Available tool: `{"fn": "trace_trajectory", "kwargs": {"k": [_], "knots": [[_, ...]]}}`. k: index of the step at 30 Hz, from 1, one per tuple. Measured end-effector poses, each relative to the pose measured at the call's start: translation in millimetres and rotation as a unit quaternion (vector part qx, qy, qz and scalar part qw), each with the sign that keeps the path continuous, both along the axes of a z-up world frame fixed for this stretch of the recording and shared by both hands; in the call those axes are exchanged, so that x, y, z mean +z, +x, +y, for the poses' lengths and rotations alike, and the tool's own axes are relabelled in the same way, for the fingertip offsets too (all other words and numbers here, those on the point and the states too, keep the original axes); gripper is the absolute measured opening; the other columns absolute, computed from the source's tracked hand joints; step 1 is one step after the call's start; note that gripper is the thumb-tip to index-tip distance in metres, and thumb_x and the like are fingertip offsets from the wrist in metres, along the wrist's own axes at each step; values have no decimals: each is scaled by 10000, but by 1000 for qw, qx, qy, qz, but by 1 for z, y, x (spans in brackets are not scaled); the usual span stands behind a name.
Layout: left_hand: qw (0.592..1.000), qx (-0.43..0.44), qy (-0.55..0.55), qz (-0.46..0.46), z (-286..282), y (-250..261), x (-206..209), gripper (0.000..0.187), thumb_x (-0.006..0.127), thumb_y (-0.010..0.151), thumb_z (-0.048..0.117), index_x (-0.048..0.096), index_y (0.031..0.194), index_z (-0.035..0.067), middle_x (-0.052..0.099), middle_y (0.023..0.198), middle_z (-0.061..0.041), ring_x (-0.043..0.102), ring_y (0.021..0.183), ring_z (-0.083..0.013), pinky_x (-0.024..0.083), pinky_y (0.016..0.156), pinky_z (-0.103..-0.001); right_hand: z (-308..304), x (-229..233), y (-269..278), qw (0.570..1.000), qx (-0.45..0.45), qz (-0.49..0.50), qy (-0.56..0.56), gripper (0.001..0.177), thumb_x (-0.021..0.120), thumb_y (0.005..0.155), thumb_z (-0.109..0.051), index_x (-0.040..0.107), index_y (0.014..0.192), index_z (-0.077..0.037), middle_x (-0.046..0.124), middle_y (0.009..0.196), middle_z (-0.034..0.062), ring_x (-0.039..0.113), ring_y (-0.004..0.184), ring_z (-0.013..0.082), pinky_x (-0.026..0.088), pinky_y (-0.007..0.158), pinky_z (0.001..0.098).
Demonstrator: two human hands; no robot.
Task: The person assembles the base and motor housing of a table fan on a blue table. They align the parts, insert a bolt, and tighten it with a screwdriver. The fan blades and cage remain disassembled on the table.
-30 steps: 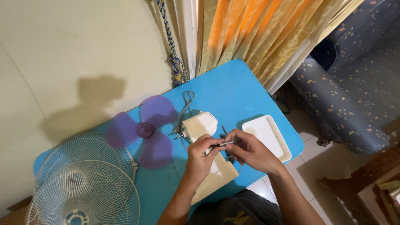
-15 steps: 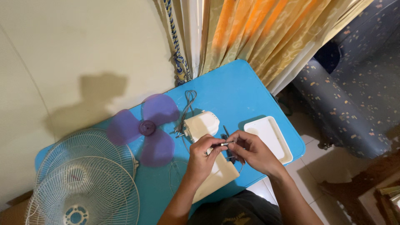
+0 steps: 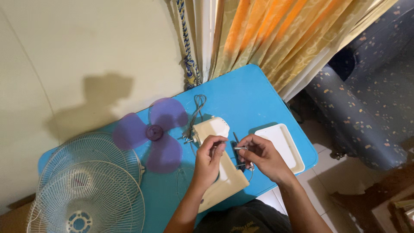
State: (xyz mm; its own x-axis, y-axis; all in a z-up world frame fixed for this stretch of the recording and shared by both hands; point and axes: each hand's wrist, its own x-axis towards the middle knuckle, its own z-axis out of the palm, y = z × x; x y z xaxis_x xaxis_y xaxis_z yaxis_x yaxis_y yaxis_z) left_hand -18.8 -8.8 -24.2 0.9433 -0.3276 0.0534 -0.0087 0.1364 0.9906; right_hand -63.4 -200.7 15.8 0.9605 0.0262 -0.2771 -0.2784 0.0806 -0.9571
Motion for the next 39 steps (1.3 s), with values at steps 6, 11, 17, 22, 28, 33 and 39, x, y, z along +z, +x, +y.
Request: {"fn": "trace_trajectory", "kwargs": {"k": [6, 11, 17, 22, 28, 33, 39], "knots": [[992, -23, -118, 38, 2, 6, -14, 173, 633, 986, -19, 659, 1157, -33, 735, 1088, -115, 693, 973, -152, 572, 900, -297, 1, -6, 3, 999, -19, -12, 41, 114, 649, 956, -70, 697, 1034, -2, 660, 755, 50, 600, 604, 111, 483, 506, 267], [989, -22, -137, 52, 4, 8, -18, 189, 631, 958, -57, 648, 1147, -46, 751, 1118, -147, 715, 979, -169, 592, 921, -320, -2, -16, 7, 998, -20, -28, 44, 127, 657, 967, -63, 707, 1052, 18, 677, 793, 61, 617, 658, 111, 520, 565, 265], [990, 1, -133, 38, 13, 9, -24, 185, 641, 964, -58, 648, 1148, -37, 748, 1139, -123, 699, 979, -148, 570, 892, -290, -4, -27, 10, 999, -20, -24, 34, 176, 662, 951, -46, 711, 1104, 25, 698, 809, 68, 639, 684, 125, 546, 613, 281], [992, 42, -104, 66, 26, 7, -36, 164, 665, 968, -37, 679, 1131, -31, 746, 1108, -100, 685, 944, -128, 554, 851, -274, -5, -35, 12, 1000, 4, -8, -25, 256, 673, 940, -53, 734, 1178, 21, 743, 842, 90, 659, 727, 127, 564, 675, 284], [988, 61, -103, 94, 35, -1, -56, 180, 664, 945, -25, 680, 1125, -26, 746, 1065, -81, 700, 953, -129, 576, 890, -289, -3, -51, 21, 996, -1, 13, -89, 222, 676, 921, -50, 721, 1129, 16, 762, 900, 85, 715, 820, 136, 600, 727, 304], [982, 81, -124, 117, 41, -11, -79, 179, 647, 953, -33, 665, 1131, -28, 726, 1087, -91, 692, 983, -146, 567, 922, -303, -7, -64, 27, 995, -6, 11, -100, 191, 676, 936, -55, 727, 1098, 31, 759, 913, 85, 714, 818, 141, 603, 730, 310], [979, 99, -129, 127, 44, -18, -117, 165, 648, 961, -39, 667, 1125, -37, 723, 1084, -104, 684, 986, -159, 556, 920, -313, -8, -91, 29, 989, -6, 30, -147, 206, 678, 942, -52, 760, 1123, 5, 755, 875, 78, 680, 796, 135, 583, 719, 305]]}}
